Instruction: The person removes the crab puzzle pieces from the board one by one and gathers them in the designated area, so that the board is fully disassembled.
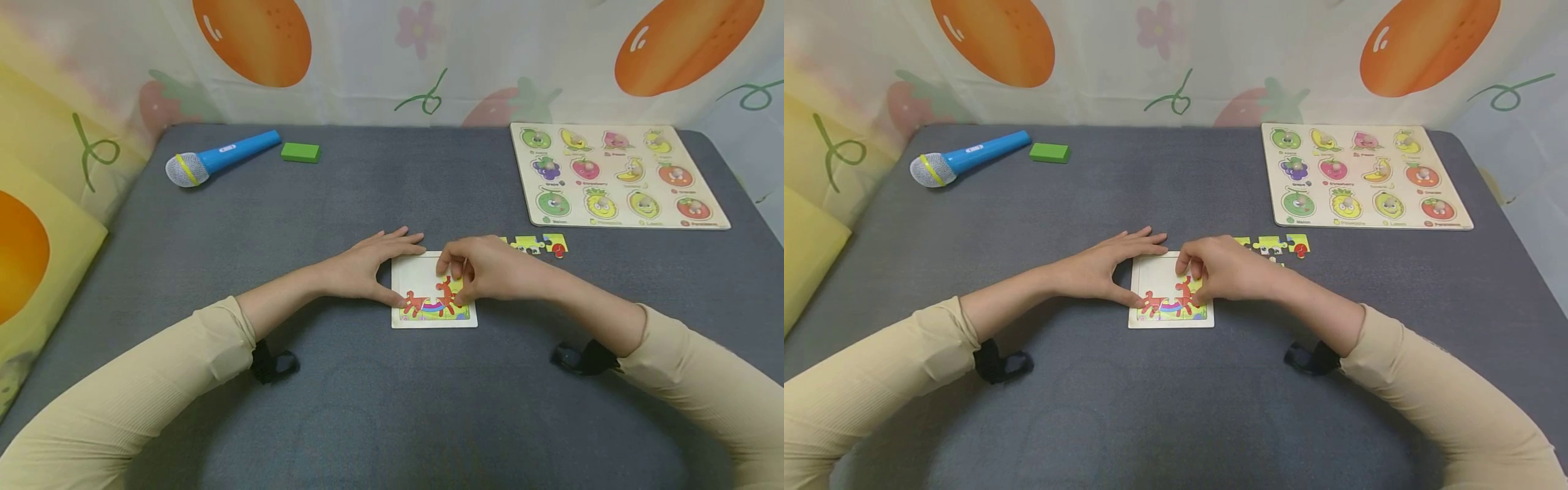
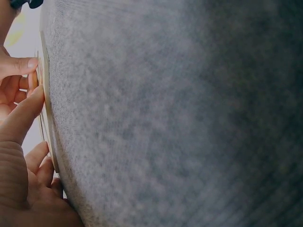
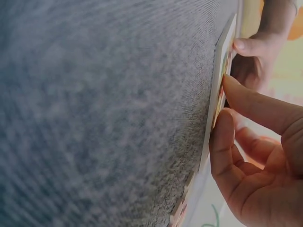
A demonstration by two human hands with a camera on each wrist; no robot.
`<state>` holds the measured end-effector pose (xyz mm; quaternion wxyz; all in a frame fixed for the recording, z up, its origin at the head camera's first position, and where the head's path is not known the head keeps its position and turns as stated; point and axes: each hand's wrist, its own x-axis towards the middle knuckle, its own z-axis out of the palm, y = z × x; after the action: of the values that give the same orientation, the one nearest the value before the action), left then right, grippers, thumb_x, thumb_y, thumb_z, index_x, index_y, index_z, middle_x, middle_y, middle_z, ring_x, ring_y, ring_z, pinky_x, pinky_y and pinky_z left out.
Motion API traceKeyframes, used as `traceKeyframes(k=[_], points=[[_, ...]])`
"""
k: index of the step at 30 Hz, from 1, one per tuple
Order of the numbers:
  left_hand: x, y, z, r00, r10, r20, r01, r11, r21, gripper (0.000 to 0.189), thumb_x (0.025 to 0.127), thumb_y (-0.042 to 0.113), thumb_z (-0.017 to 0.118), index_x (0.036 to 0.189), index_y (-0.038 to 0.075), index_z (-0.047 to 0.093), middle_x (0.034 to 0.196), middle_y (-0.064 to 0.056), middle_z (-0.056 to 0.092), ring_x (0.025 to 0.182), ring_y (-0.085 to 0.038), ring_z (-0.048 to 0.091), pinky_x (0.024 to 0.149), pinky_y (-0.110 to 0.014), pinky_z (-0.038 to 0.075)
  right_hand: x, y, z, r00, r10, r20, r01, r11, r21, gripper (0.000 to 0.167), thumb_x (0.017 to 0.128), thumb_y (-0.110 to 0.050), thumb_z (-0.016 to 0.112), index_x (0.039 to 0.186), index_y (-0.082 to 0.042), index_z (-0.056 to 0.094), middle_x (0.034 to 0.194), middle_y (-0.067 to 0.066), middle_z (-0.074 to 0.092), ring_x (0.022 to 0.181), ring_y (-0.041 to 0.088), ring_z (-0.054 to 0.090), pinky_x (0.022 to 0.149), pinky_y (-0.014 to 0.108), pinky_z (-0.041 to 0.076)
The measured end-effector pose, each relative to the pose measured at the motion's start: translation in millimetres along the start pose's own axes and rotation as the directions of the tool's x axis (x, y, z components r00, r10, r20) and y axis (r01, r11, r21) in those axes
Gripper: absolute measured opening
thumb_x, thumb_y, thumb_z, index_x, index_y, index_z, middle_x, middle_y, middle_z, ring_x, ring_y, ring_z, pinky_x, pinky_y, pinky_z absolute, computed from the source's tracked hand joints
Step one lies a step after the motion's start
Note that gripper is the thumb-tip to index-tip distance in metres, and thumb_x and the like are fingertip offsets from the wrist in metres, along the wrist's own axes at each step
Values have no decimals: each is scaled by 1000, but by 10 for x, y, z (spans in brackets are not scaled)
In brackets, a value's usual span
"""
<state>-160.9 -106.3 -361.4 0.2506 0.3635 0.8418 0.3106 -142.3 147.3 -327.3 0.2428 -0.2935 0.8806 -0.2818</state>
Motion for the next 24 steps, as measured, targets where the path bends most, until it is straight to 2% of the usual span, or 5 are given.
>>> traceKeyframes(k=[12, 24], points=[[-10, 7, -10, 1000, 2, 4, -2, 1000, -4, 84, 80, 32, 80, 151, 11, 40, 166, -5, 25, 158, -26, 8, 129, -50, 2, 21, -16, 3, 1000, 24, 0, -24, 999, -28, 40, 70, -10, 89, 103, -8, 67, 82, 3, 59, 67, 13, 52, 61, 24, 45], [-11, 10, -13, 1000, 6, 1, -6, 1000, 0, 84, 80, 32, 81, 151, 11, 41, 166, -5, 26, 158, -26, 9, 129, -50, 2, 31, -22, -6, 999, 40, -3, -40, 998, -38, 37, 70, -11, 89, 99, -8, 66, 82, 4, 59, 69, 14, 51, 62, 25, 44]])
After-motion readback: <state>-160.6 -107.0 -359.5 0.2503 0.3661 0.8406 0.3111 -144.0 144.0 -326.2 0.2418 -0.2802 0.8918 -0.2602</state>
